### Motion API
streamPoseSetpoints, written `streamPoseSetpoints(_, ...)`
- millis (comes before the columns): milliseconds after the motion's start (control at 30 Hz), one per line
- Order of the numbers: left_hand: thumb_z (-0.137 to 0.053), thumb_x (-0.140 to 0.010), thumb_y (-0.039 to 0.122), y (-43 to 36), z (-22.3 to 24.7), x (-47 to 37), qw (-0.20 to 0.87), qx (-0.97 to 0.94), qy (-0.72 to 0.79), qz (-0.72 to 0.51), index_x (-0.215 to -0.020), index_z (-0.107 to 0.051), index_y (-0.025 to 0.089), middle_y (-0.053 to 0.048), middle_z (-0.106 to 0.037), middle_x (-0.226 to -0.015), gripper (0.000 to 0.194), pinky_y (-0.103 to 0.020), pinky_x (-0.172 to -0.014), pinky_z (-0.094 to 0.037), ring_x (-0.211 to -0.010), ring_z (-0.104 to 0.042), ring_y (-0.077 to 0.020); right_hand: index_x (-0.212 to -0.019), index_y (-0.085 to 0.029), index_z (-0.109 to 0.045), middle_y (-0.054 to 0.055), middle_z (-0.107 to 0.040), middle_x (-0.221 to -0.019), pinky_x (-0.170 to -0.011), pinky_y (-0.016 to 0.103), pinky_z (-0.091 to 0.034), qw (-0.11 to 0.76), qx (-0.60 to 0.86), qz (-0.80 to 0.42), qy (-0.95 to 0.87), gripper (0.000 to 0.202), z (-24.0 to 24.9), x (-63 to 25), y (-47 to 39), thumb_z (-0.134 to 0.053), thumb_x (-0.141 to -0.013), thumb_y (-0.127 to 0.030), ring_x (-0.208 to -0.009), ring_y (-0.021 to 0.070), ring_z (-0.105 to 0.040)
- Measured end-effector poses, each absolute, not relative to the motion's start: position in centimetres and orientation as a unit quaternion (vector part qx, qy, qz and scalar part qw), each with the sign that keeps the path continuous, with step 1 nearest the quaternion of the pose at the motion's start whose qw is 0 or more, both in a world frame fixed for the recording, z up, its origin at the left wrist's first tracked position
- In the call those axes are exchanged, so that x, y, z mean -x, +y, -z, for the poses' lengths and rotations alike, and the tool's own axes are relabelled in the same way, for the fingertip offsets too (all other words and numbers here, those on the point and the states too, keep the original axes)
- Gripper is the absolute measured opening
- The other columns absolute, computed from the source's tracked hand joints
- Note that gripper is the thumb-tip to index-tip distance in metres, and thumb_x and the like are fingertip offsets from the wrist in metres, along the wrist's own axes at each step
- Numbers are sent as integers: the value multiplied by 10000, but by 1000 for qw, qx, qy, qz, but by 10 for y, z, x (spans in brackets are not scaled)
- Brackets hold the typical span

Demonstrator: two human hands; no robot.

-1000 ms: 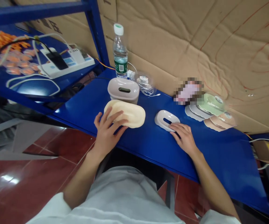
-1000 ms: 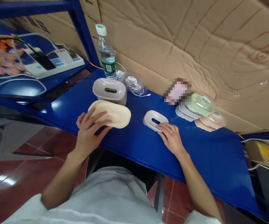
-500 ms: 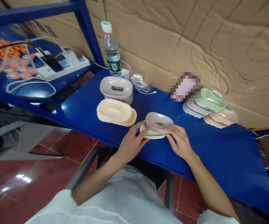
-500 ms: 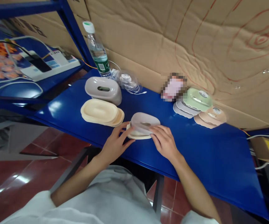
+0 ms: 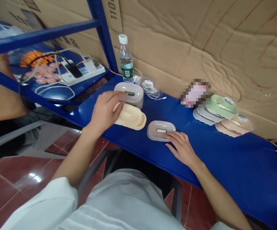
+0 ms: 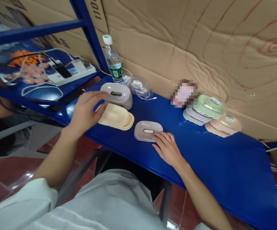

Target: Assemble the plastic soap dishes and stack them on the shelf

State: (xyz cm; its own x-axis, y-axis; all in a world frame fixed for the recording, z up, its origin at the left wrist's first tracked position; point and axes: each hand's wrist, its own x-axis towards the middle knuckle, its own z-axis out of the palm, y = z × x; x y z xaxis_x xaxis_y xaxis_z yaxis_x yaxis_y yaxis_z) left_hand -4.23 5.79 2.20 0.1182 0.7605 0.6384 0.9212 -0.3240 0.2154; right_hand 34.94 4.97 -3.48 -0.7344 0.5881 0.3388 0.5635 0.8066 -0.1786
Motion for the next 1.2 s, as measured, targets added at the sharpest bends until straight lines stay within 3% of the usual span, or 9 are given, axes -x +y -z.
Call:
streamPoseSetpoints(167,-553,-1059,372,79,-34,67,102,751,-584,290,-1398,-656,217,-104,-690,-1466,386,-524,-1108,-490,-1349,-634,-330,-1442,-258,-633,104,-719,-1394,-1102,496,-462,197,329,-9,-924,366,35,-351,51,-579,-1087,-327,-1335,301,-634)
streamPoseSetpoints(333,-546,-1076,379,124,-62,43,73,799,-545,243,-1439,-625,226,-71,-688,-1452,402,-474,-1118,-479,-1334,-618,-266,-1432,-257,-639,107,-722,-1385,-1106,497,-445,205,335,-11,-919,364,36,-352,54,-582,-1088,-360,-1335,303,-629)
streamPoseSetpoints(467,-777,-947,352,210,-82,7,45,835,-537,110,-1509,-570,198,-74,-702,-1405,618,-432,-1084,-480,-1241,-633,-235,-1426,-265,-636,105,-714,-1397,-1097,490,-448,199,338,-29,-919,354,36,-354,57,-559,-1098,-373,-1344,297,-623)
streamPoseSetpoints(633,-930,-802,369,290,-74,-15,-6,816,-578,-17,-1403,-614,81,-62,-781,-1272,738,-347,-1019,-501,-1012,-602,-116,-1412,-264,-635,109,-698,-1416,-1119,491,-441,215,346,-45,-912,356,35,-360,60,-574,-1090,-405,-1355,295,-612)
streamPoseSetpoints(767,-872,-876,390,292,-70,-18,3,827,-563,-10,-1316,-689,56,-111,-770,-1317,582,-298,-1014,-495,-1079,-648,-139,-1480,-272,-571,114,-665,-1458,-1144,500,-434,223,358,-58,-905,417,34,-362,60,-571,-1087,-413,-1399,301,-577)
streamPoseSetpoints(900,-773,-957,357,264,-71,-34,-7,865,-501,28,-1443,-663,174,-101,-736,-1403,530,-334,-1044,-480,-1214,-687,-251,-1617,-287,-397,134,-584,-1560,-1175,533,-423,231,381,-77,-892,574,33,-362,58,-555,-1084,-431,-1469,322,-517)
streamPoseSetpoints(1100,-495,-1094,263,215,-69,-81,43,866,-493,67,-1480,-638,196,-144,-789,-1239,417,-401,-1011,-506,-1177,-733,-301,-1683,-313,-260,169,-484,-1637,-1202,606,-415,225,382,-90,-892,668,42,-361,60,-532,-1090,-457,-1528,362,-457)
streamPoseSetpoints(1200,-458,-1089,160,182,-66,-103,69,899,-417,117,-1520,-587,175,-179,-704,-1443,449,-444,-1126,-481,-1344,-670,-296,-1713,-297,-164,207,-390,-1687,-1209,645,-426,243,407,-78,-877,795,48,-362,62,-583,-1066,-489,-1574,386,-399)
